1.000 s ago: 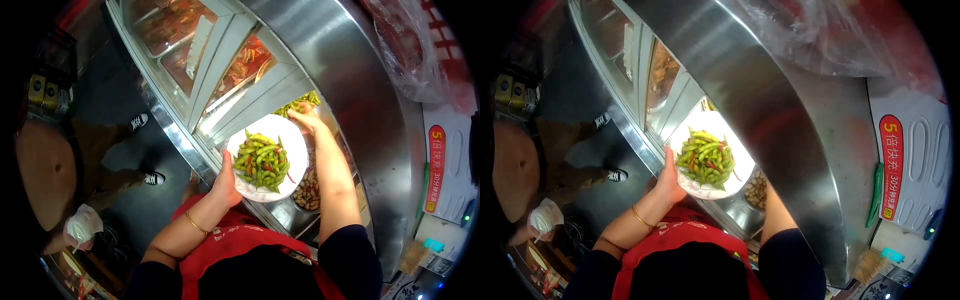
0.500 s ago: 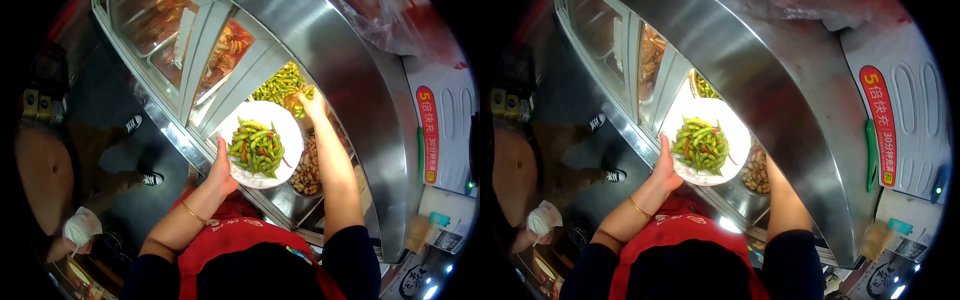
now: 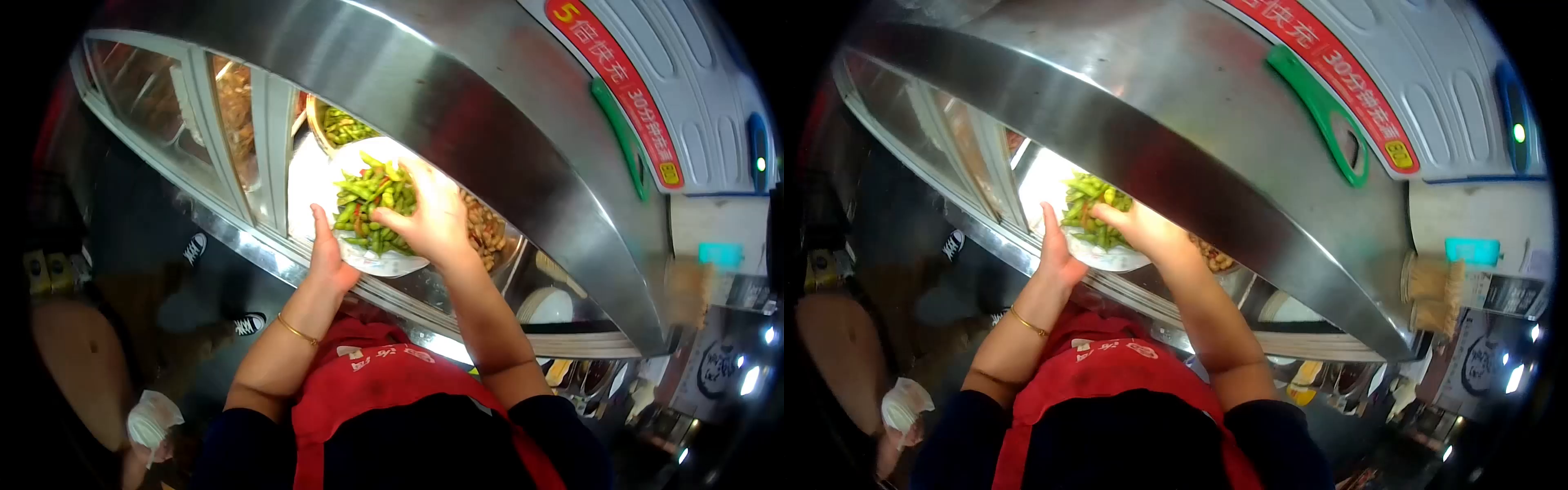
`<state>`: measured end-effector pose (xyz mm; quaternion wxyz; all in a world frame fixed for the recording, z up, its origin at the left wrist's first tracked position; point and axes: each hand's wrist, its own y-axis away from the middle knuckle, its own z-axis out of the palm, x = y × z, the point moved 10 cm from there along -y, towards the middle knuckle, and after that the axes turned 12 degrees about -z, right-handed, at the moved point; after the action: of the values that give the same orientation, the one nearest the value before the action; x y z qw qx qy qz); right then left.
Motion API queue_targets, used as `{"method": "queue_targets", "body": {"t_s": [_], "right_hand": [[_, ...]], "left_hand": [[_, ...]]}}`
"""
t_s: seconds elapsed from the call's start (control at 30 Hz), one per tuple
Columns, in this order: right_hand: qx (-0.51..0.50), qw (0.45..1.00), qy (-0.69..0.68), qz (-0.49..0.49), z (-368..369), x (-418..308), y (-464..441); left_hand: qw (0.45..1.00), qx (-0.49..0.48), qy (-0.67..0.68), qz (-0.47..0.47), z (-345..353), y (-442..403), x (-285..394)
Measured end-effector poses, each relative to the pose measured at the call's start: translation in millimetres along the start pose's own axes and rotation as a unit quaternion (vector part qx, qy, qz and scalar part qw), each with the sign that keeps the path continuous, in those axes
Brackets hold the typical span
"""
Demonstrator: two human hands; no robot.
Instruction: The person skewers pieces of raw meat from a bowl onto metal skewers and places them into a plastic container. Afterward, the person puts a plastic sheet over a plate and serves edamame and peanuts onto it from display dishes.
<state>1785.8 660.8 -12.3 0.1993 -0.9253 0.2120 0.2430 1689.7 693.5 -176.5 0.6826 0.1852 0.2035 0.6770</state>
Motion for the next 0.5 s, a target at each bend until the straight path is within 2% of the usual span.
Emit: {"method": "queue_targets", "body": {"t_s": [0.03, 0.07, 0.1, 0.13, 0.17, 0.2, 0.23, 0.27, 0.33, 0.43, 0.5], "right_hand": [[0.023, 0.999, -0.035, 0.017, -17.7, 8.4, 9.8], [0.049, 0.959, -0.201, 0.194, -13.8, 55.3, 35.4], [0.081, 0.977, -0.1, 0.171, -9.6, 123.4, 68.6], [0.13, 0.956, -0.233, 0.118, -27.4, 132.8, 76.2], [0.155, 0.928, -0.248, 0.229, -13.6, 201.0, 117.3], [0.188, 0.884, -0.266, 0.335, 0.5, 265.4, 162.7], [0.198, 0.863, -0.25, 0.391, 4.5, 298.0, 180.4], [0.198, 0.863, -0.231, 0.404, 5.3, 309.6, 175.1], [0.19, 0.879, -0.221, 0.378, 8.0, 334.1, 150.4], [0.175, 0.891, -0.233, 0.348, 16.7, 344.1, 130.7], [0.168, 0.897, -0.237, 0.332, 29.6, 341.6, 124.0]], "left_hand": [[1.0, 0.006, 0.002, -0.011, -3.2, -2.5, -2.3], [1.0, 0.013, 0.0, -0.014, -5.8, -3.7, -3.0], [1.0, 0.018, -0.001, -0.015, -7.9, -3.7, -3.5], [1.0, 0.017, 0.008, -0.008, -10.0, -6.0, -2.5], [1.0, -0.006, 0.003, -0.005, -7.8, -8.0, -2.1], [1.0, 0.013, 0.006, -0.015, -6.8, -5.4, -3.9], [0.999, 0.034, 0.01, -0.024, -3.4, -4.3, -6.8], [0.999, 0.037, 0.012, -0.017, -3.7, -4.1, -5.3], [0.999, -0.02, 0.017, -0.027, 4.4, -5.4, -6.0], [0.999, 0.029, 0.02, -0.029, 2.5, -3.8, -5.2], [0.999, 0.021, 0.02, -0.019, -1.3, -8.4, -3.3]]}}
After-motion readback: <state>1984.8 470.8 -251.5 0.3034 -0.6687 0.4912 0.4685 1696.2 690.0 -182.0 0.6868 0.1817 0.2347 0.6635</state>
